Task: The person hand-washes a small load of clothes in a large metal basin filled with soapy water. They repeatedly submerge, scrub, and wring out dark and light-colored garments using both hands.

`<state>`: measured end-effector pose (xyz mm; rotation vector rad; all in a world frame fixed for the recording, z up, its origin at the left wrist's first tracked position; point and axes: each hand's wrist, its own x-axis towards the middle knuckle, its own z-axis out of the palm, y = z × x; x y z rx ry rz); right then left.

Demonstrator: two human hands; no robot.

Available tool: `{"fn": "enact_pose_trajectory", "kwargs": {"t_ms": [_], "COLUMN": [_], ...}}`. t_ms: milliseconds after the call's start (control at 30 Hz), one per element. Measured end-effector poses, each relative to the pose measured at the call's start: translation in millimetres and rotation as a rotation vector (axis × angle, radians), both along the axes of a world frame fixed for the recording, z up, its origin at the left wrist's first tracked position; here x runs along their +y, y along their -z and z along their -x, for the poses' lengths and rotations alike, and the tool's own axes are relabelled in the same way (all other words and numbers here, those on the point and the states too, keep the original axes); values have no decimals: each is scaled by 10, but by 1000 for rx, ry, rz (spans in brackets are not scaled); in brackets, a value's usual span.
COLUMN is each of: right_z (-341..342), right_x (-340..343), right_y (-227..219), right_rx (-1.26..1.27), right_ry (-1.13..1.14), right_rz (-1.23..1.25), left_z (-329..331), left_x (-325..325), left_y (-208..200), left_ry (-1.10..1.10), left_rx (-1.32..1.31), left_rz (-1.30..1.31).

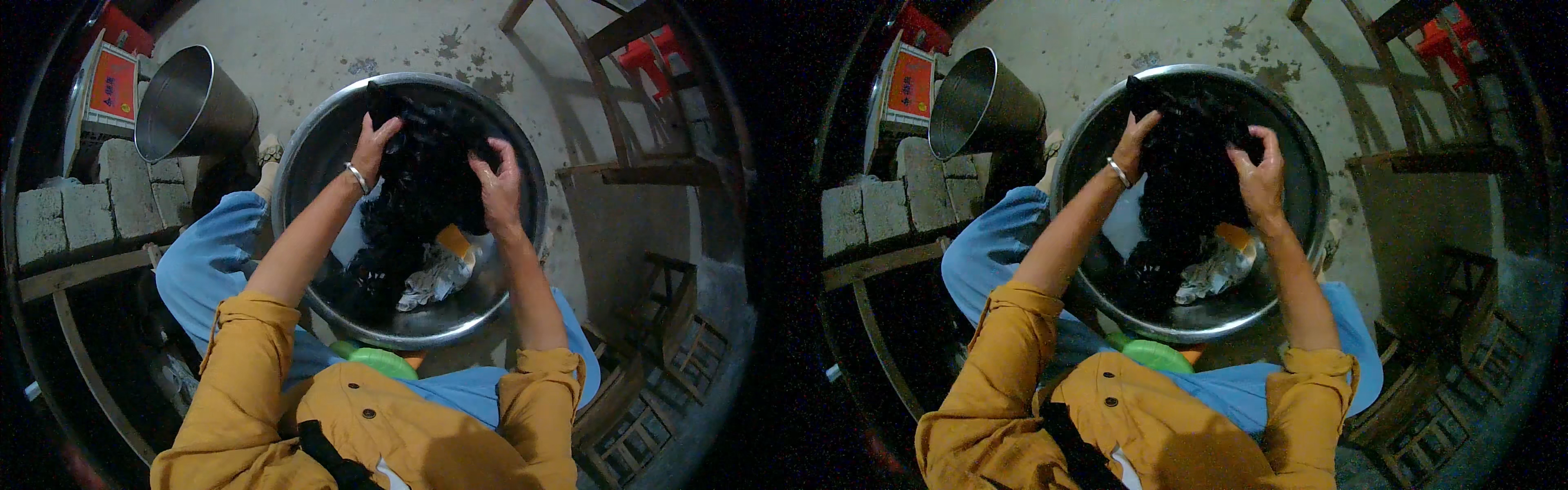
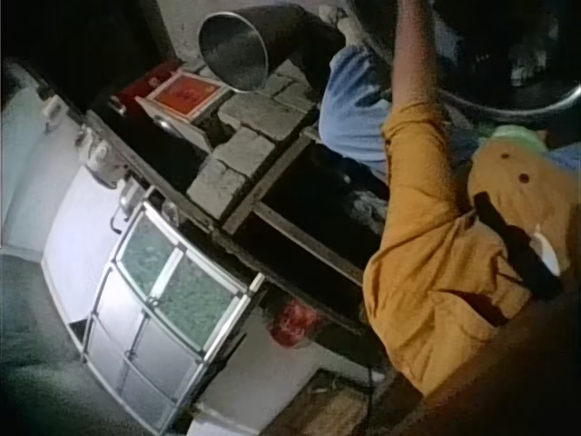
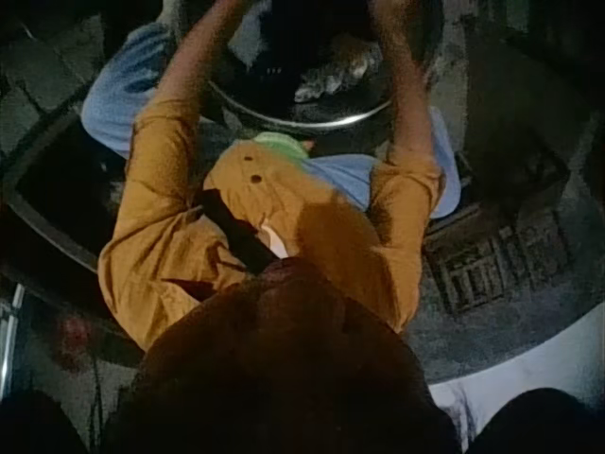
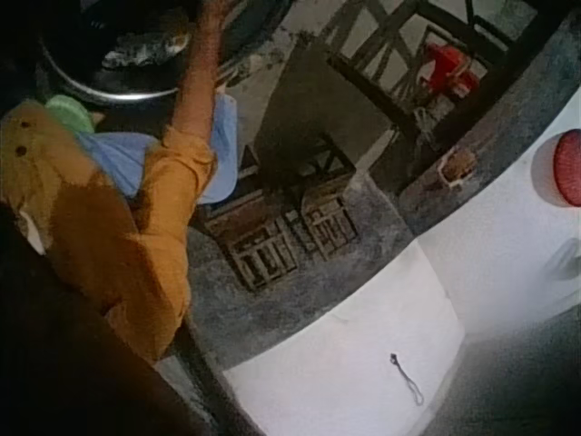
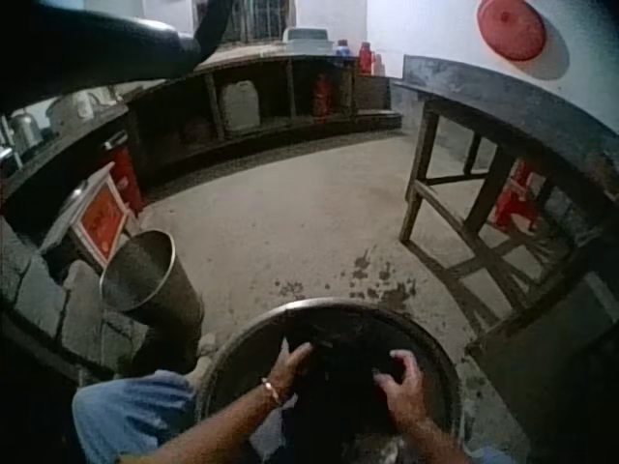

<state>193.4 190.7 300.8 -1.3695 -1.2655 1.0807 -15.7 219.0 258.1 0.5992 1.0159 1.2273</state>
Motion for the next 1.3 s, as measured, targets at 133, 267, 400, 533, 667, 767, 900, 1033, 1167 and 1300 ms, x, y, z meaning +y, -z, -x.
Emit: {"fn": "enact_pose_trajectory", "kwargs": {"t_ms": [133,267,400,533,667,767,900,1033,1167,1300], "right_z": [-254,-125,-131,-148,-605,-388,227,349,47,103], "right_x": [19,-148,-283,-130,309,224,-41,343,342,293], "right_y": [872,1112,1710,1365,1266,1970,1972,1206,1451,1746], "right_rx": [-475,-845,-1007,-720,-583,-1046,-718,-113,-1129,-367], "right_ry": [-1,-120,-335,-772,-482,205,-314,-458,-112,-191], "right_rz": [290,289,329,568,450,61,-39,277,418,822], "left_z": [20,26,244,754,895,874,491,519,-216,-188], "left_x": [-528,-1140,-1102,-883,-313,-67,206,70,-128,34], "left_y": [848,1340,1161,1061,626,855,1112,1962,1130,990], "left_ry": [6,515,958,1686,1131,256,199,508,952,51], "left_rx": [532,1288,1308,1393,1419,1317,846,811,902,1503], "left_rz": [233,314,383,401,458,337,520,29,-214,-349]}}
